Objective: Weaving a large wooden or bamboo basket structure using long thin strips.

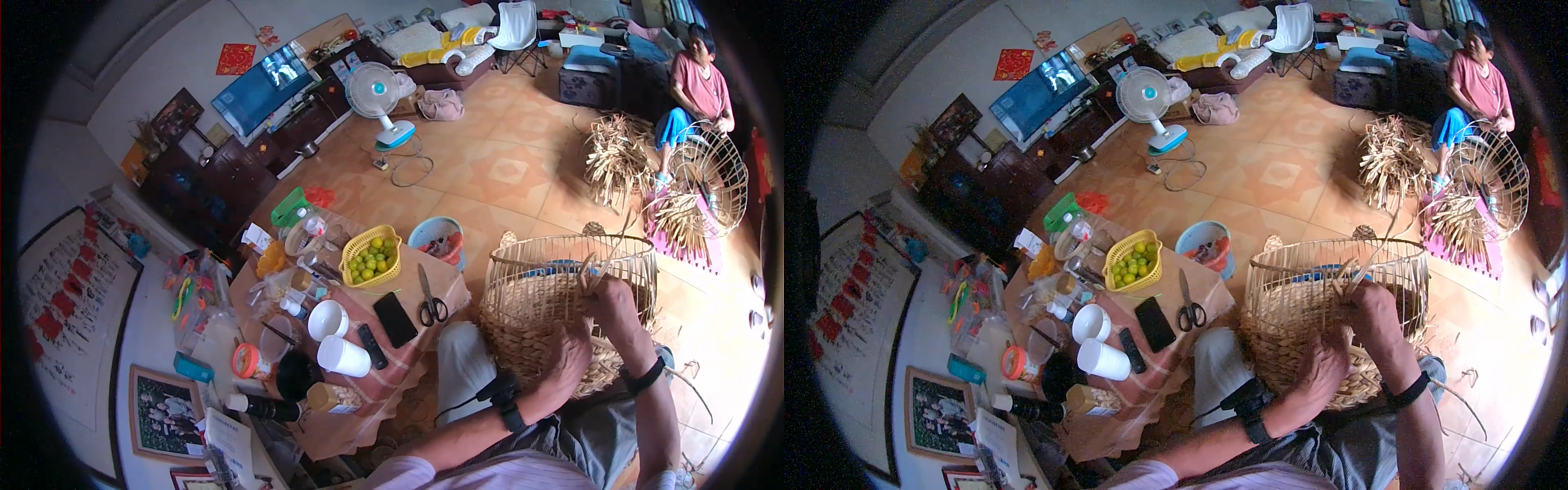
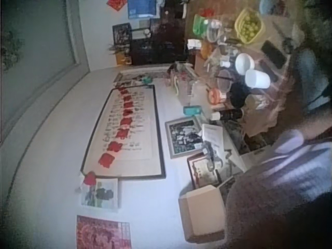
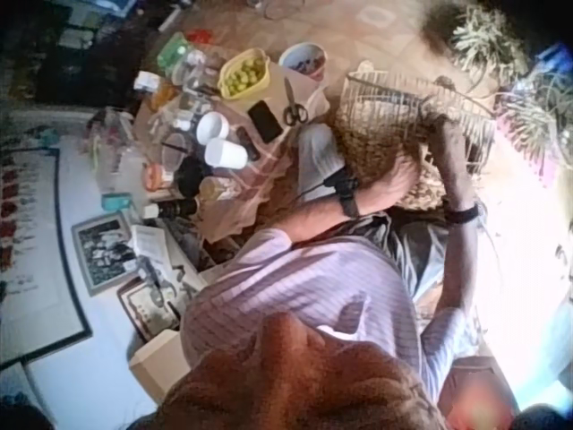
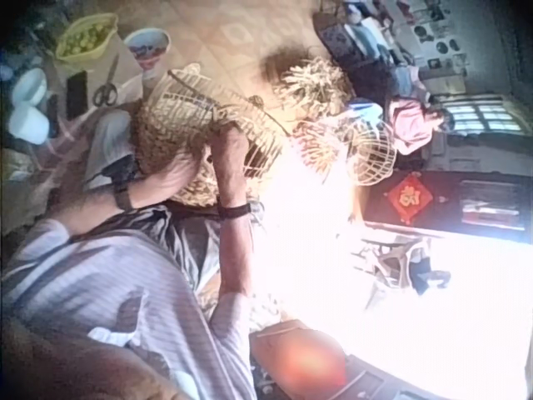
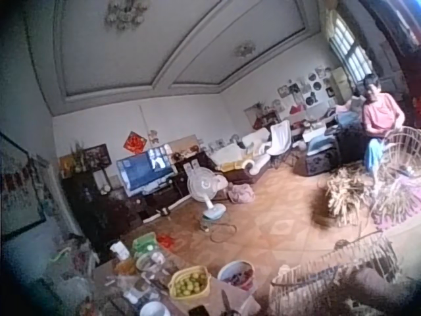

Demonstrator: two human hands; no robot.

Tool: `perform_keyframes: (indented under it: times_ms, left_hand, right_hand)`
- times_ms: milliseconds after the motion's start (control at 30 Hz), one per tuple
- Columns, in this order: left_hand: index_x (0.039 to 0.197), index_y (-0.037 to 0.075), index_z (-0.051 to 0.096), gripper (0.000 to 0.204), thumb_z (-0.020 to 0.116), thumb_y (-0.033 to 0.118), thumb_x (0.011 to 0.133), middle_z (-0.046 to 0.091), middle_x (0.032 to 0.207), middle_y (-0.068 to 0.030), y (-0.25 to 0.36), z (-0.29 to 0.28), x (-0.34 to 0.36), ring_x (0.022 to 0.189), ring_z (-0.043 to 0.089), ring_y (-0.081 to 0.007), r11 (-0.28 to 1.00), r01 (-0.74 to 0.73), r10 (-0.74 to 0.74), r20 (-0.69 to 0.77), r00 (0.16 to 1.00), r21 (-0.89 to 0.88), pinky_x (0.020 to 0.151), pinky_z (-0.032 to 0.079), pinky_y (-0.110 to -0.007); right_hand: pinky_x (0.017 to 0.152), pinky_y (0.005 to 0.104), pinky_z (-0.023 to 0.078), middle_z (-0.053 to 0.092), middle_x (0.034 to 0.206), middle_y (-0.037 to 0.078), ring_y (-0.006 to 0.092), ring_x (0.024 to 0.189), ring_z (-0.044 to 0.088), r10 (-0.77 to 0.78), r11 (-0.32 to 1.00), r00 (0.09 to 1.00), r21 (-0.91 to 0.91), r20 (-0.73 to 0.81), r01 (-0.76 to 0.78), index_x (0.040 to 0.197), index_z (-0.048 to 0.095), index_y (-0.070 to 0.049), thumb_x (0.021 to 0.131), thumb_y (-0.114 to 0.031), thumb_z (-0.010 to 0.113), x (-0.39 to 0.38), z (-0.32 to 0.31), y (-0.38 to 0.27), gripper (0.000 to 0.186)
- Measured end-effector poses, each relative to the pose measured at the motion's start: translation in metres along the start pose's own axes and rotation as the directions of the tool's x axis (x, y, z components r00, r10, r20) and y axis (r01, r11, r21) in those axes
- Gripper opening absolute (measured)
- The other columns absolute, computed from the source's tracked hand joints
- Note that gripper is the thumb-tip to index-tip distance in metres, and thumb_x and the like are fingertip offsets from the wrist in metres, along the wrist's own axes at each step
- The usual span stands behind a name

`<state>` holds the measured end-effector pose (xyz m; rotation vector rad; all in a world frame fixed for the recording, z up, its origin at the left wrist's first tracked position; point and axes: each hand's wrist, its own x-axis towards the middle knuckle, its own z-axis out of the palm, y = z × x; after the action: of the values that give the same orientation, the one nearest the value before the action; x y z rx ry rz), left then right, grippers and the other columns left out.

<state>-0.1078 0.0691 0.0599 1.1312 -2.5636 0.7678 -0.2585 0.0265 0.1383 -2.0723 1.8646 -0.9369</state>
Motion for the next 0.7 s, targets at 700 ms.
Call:
perform_keyframes:
  times_ms: [700]
  left_hand:
    - [0.111,-0.001,0.065,0.026,0.063,0.002,0.085,0.069,0.087,-0.0247,-0.016,0.017,0.009,0.083,0.067,-0.0422,0.599,0.26,-0.216,0.16,0.963,-0.757,0.08,0.051,-0.051]
  right_hand:
    - [0.063,0.041,0.057,0.075,0.091,0.019,0.031,0.075,0.074,0.071,0.997,0.969,0.001,-0.236,-0.073,0.124,0.065,-0.007,0.089,-0.001,0.073,-0.03,0.014,-0.013,0.036]
